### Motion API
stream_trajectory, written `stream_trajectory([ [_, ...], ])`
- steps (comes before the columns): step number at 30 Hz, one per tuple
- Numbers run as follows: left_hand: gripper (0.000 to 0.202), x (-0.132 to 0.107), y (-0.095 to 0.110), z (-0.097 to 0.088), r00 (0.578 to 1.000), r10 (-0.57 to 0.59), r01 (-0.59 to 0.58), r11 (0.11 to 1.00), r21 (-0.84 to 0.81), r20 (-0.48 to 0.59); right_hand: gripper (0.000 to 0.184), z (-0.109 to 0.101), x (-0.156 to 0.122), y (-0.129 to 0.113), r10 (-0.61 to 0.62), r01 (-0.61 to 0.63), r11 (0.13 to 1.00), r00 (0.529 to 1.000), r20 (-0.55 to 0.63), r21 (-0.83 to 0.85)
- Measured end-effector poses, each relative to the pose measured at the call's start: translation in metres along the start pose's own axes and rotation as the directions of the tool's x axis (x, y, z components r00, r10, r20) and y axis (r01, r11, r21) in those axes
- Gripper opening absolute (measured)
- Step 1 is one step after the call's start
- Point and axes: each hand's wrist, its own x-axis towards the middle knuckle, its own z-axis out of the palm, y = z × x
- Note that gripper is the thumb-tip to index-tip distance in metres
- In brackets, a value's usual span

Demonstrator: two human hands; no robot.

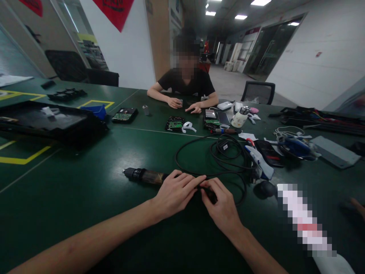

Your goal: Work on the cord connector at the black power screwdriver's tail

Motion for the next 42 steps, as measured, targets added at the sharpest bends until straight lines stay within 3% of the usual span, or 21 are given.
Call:
stream_trajectory([
  [18, 0.041, -0.0013, -0.0019, 0.0034, 1.000, 0.015, -0.015, 1.000, -0.006, 0.001, 0.014, -0.0009, -0.0001, -0.0005, 0.002, -0.002, 1.000, 1.000, -0.004, 0.004],
  [23, 0.049, -0.0008, -0.0011, 0.0022, 1.000, 0.030, -0.030, 0.999, -0.015, 0.004, 0.014, -0.0023, 0.0002, -0.0022, -0.003, 0.003, 1.000, 1.000, -0.017, -0.001],
  [37, 0.046, -0.0002, -0.0002, 0.0018, 1.000, 0.019, -0.018, 0.999, 0.050, -0.005, 0.014, -0.0030, 0.0003, -0.0031, -0.022, 0.021, 1.000, 1.000, -0.011, -0.012],
  [42, 0.051, 0.0002, 0.0002, 0.0012, 1.000, 0.007, -0.007, 1.000, 0.001, -0.011, 0.014, -0.0022, 0.0002, -0.0019, -0.019, 0.019, 1.000, 1.000, -0.018, -0.022],
])
